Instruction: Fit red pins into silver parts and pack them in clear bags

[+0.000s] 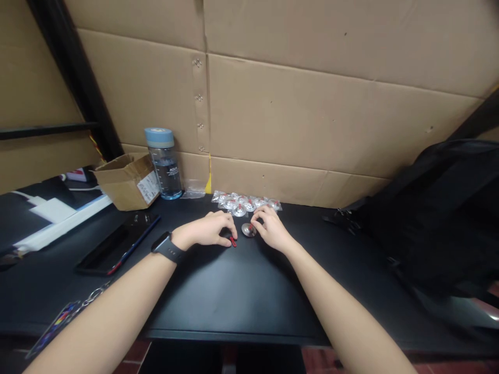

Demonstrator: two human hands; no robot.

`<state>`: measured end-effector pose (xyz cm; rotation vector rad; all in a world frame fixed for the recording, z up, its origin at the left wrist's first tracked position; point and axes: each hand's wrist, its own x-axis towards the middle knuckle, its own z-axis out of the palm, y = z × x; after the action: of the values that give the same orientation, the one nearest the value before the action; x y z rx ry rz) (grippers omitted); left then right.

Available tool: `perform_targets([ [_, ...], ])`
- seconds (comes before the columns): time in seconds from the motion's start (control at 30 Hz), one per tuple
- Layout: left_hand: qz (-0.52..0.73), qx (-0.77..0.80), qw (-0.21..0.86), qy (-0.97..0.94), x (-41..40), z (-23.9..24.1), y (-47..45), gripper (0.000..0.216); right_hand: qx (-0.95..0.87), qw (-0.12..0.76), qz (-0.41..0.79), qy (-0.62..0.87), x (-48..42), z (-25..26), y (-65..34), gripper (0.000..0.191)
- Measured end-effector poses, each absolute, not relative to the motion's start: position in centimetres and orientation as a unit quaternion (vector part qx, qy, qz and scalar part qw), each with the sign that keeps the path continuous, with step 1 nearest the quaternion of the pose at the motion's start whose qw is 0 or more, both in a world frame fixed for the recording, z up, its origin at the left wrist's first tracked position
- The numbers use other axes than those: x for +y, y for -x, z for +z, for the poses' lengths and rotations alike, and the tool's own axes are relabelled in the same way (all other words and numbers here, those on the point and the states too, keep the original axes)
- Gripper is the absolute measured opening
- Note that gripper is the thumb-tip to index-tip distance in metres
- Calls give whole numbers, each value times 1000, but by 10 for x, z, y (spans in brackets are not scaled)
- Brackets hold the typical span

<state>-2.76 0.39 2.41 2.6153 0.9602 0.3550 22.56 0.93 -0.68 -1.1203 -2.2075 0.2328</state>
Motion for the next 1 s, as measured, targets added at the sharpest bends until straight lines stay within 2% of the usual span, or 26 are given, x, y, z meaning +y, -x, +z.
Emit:
perform_targets([
  [0.1,124,331,162,-921,4,19,23,4,-839,317,105,429,9,-2,-229,12],
  [0.2,129,336,147,-921,3,17,20,7,-836,304,111,443,12,5,-241,8],
  [0.3,158,367,120,-909,1,19,20,11,-839,264,111,463,17,7,-258,28],
  [0.37,184,390,108,-896,2,20,19,14,-838,232,127,478,21,6,-267,34],
  [0.5,245,410,85,-875,6,20,17,12,-823,189,169,508,24,5,-273,40],
  [0.67,303,436,56,-846,6,20,15,10,-805,151,187,543,20,9,-270,36],
  [0.9,332,456,38,-825,4,22,13,12,-824,193,167,507,16,9,-274,40],
  [1.0,332,466,32,-819,4,21,12,15,-839,165,187,483,13,15,-275,43],
])
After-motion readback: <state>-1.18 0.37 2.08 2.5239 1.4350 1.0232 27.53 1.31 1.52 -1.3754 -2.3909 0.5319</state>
